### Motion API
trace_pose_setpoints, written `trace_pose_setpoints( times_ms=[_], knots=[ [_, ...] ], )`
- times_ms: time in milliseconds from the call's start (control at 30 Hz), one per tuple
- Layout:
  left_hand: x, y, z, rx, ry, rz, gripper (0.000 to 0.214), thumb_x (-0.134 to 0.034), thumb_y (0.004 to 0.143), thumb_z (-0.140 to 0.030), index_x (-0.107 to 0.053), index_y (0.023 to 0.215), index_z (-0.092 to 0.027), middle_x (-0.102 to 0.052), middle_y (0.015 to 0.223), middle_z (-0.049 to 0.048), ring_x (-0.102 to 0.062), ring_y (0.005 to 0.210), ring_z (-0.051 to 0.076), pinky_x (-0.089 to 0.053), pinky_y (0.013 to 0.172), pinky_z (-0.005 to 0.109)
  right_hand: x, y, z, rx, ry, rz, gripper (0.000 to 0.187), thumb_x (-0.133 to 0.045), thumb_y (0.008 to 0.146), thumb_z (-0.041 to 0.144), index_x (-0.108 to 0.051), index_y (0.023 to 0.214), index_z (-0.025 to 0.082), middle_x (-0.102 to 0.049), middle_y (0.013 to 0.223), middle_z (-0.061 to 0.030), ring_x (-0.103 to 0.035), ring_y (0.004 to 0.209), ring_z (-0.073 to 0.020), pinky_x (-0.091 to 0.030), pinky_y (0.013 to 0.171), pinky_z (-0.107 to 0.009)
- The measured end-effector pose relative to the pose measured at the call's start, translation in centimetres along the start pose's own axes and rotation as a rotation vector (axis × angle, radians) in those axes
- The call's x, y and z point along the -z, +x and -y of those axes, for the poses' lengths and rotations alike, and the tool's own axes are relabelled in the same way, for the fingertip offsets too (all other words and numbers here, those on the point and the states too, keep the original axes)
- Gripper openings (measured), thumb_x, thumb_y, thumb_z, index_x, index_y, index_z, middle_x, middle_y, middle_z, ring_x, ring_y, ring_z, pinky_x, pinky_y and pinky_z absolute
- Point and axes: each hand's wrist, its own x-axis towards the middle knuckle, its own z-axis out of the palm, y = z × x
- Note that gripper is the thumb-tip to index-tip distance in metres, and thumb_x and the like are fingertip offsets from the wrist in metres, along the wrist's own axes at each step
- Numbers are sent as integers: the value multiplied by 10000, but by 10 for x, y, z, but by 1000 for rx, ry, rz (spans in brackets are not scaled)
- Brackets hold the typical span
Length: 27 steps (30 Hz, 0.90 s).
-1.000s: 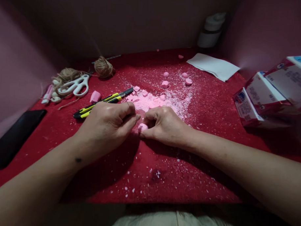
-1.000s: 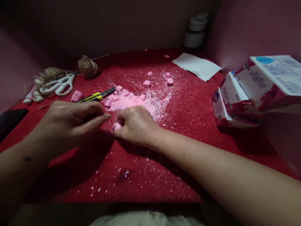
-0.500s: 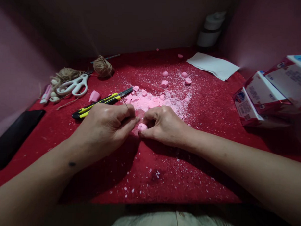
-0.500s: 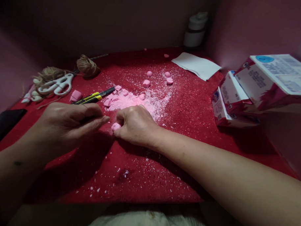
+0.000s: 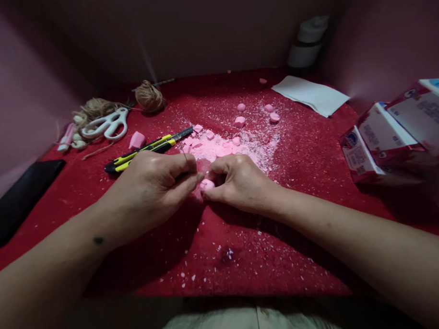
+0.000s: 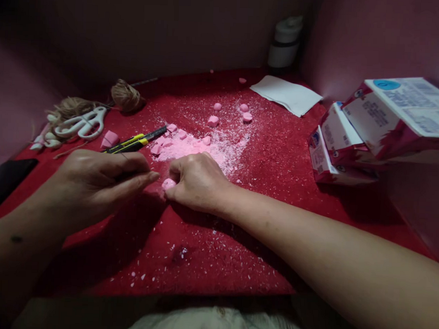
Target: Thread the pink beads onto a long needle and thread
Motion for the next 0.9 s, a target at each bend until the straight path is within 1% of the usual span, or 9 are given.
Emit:
trace_pose_setpoints(
  times_ms=[100,200,300,367,533,667,767,833,900],
  knots=[
    [0,0,-5,-21,-72,29,179,-523,783,-147,-589,618,-134,-419,443,-71,-328,379,25,-256,403,155,0,0,-1,1,-10,3,87,-602,636,212,-590,574,152,-469,518,34,-381,507,-69,-253,493,-226],
    [-4,3,-5,11,-91,-2,186,-526,784,-149,-581,607,-129,-447,452,-63,-353,391,28,-276,420,161,-1,-1,-2,13,-26,1,99,-603,640,217,-581,569,151,-460,520,35,-379,514,-70,-250,496,-227],
    [-6,4,0,57,-26,-45,193,-524,781,-162,-580,599,-130,-417,438,-62,-331,391,37,-267,422,178,-1,-2,-1,9,-20,6,107,-573,678,219,-606,606,147,-470,530,31,-378,513,-68,-259,508,-230],
    [-4,3,3,62,19,-40,178,-532,769,-168,-583,602,-134,-385,429,-68,-301,384,37,-252,415,181,-1,-2,0,4,-11,13,118,-563,691,221,-612,614,145,-474,530,30,-379,513,-68,-264,513,-231],
    [1,1,-4,-3,-48,62,189,-507,775,-152,-576,600,-147,-384,424,-74,-296,373,32,-255,406,164,0,-1,0,12,-14,6,84,-584,653,207,-606,597,149,-490,537,26,-382,522,-72,-259,511,-232],
    [-5,4,-6,30,-75,14,194,-509,781,-158,-572,599,-137,-439,452,-58,-349,392,35,-275,423,168,0,-1,-1,6,-34,15,86,-590,651,211,-598,589,151,-484,534,27,-389,523,-74,-259,508,-233],
    [-6,5,0,89,-25,-29,194,-516,776,-171,-575,594,-141,-409,433,-60,-329,387,42,-261,418,182,0,-1,-1,11,-14,10,107,-567,681,220,-613,614,151,-483,534,28,-393,512,-71,-265,508,-232],
    [-4,4,2,92,1,-15,189,-524,766,-178,-577,587,-144,-369,416,-68,-299,379,43,-248,411,185,-1,-1,-1,15,-2,3,115,-558,687,219,-606,606,153,-479,527,30,-394,506,-68,-266,506,-229],
    [-1,3,1,63,-31,28,191,-516,769,-177,-581,593,-145,-365,416,-70,-298,376,41,-247,406,179,-1,-1,-1,22,-3,-7,113,-565,672,212,-587,578,152,-472,518,33,-389,502,-66,-261,502,-226]
  ],
)
